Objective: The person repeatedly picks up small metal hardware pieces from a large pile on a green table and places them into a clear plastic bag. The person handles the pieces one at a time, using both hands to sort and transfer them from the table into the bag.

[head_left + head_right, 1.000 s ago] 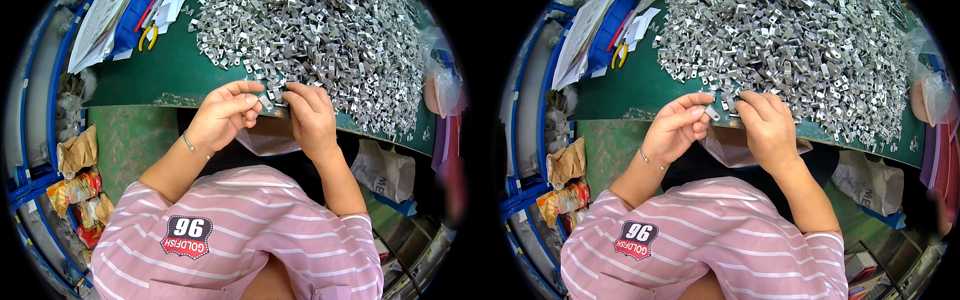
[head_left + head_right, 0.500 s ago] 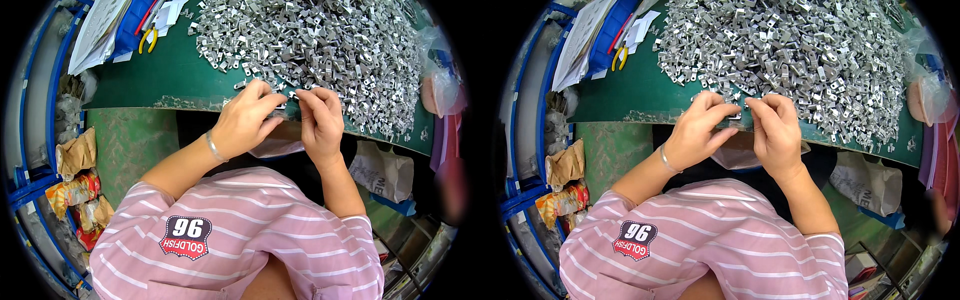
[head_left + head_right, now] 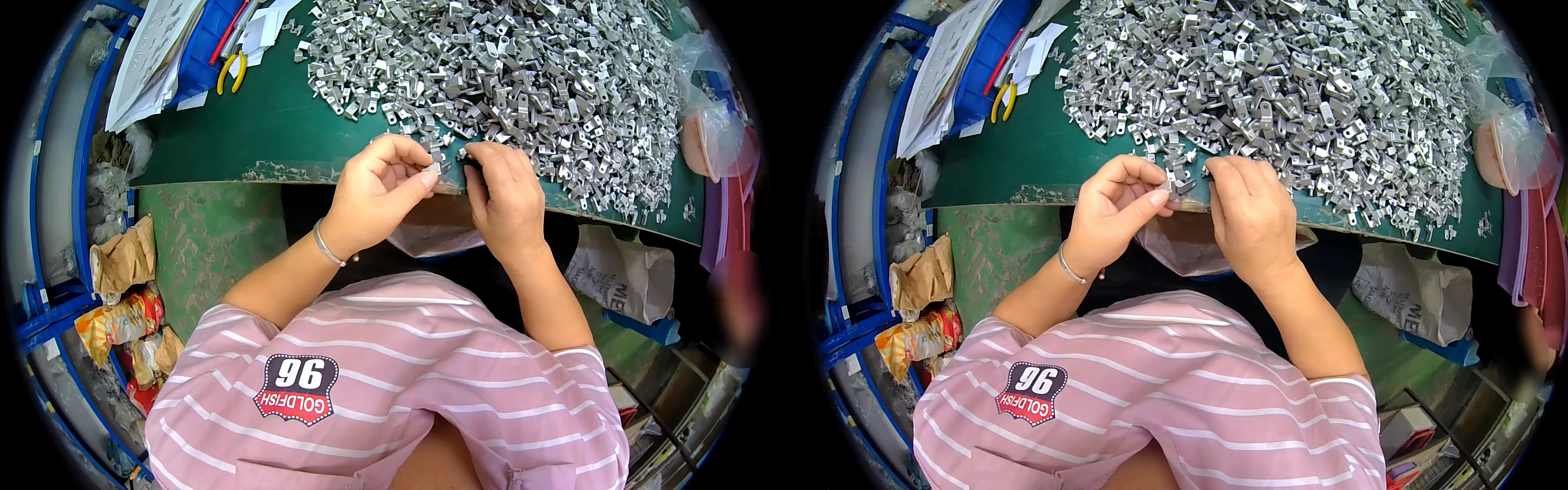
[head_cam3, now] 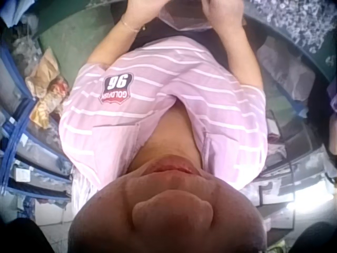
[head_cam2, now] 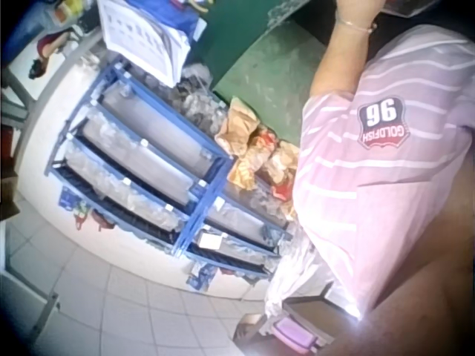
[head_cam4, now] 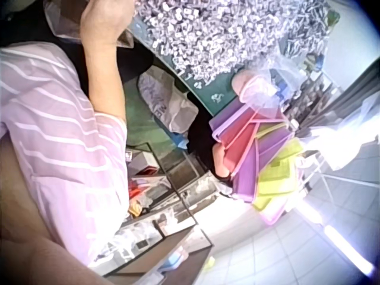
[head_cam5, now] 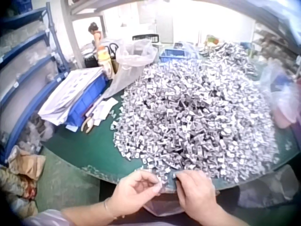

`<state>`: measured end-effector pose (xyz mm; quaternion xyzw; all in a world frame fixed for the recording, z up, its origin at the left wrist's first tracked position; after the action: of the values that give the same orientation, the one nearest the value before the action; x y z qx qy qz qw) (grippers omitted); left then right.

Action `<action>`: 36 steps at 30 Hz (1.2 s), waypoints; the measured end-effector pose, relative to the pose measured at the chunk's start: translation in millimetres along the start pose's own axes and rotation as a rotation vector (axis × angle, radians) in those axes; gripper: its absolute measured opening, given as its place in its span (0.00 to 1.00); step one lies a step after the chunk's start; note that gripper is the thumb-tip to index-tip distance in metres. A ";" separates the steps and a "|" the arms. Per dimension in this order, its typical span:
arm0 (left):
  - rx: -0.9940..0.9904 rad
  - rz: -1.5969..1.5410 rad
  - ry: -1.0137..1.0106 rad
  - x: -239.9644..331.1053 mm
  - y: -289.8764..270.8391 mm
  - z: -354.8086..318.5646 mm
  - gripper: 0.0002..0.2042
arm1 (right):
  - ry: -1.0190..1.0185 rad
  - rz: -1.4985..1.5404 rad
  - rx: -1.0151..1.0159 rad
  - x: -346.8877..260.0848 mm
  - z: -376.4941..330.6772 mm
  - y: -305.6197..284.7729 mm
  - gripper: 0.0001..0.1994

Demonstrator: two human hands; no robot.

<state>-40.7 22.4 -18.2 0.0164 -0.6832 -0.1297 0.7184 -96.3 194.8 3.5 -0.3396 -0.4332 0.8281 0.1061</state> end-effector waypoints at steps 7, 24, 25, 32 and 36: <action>-0.117 0.733 0.010 21.1 6.7 -6.8 0.11 | 0.114 0.307 -0.021 4.0 -10.2 -4.4 0.14; -0.034 1.002 0.131 28.2 8.9 0.7 0.13 | -0.097 0.113 0.030 -4.9 20.1 13.8 0.14; -0.014 1.052 0.152 26.2 7.9 3.0 0.14 | -0.073 0.118 0.022 -3.7 18.5 13.5 0.13; 0.003 1.134 0.249 20.4 5.2 8.9 0.12 | 0.175 0.563 -0.209 0.9 -5.5 1.5 0.09; 0.013 1.089 0.310 19.6 6.0 10.9 0.10 | -0.037 0.211 -0.033 -12.0 7.1 7.9 0.11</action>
<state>-49.8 25.8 2.9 -0.3149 -0.4803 0.2678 0.7735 -91.1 179.8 5.7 -0.3697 -0.4104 0.8336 0.0045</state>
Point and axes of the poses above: each hand's wrist, its own z-axis towards the middle knuckle, its own y-axis out of the palm, x = y × z, the point moved 4 cm from there along z, towards the middle knuckle, and after that the axes turned 13 degrees about -x, right-handed, at the moved point
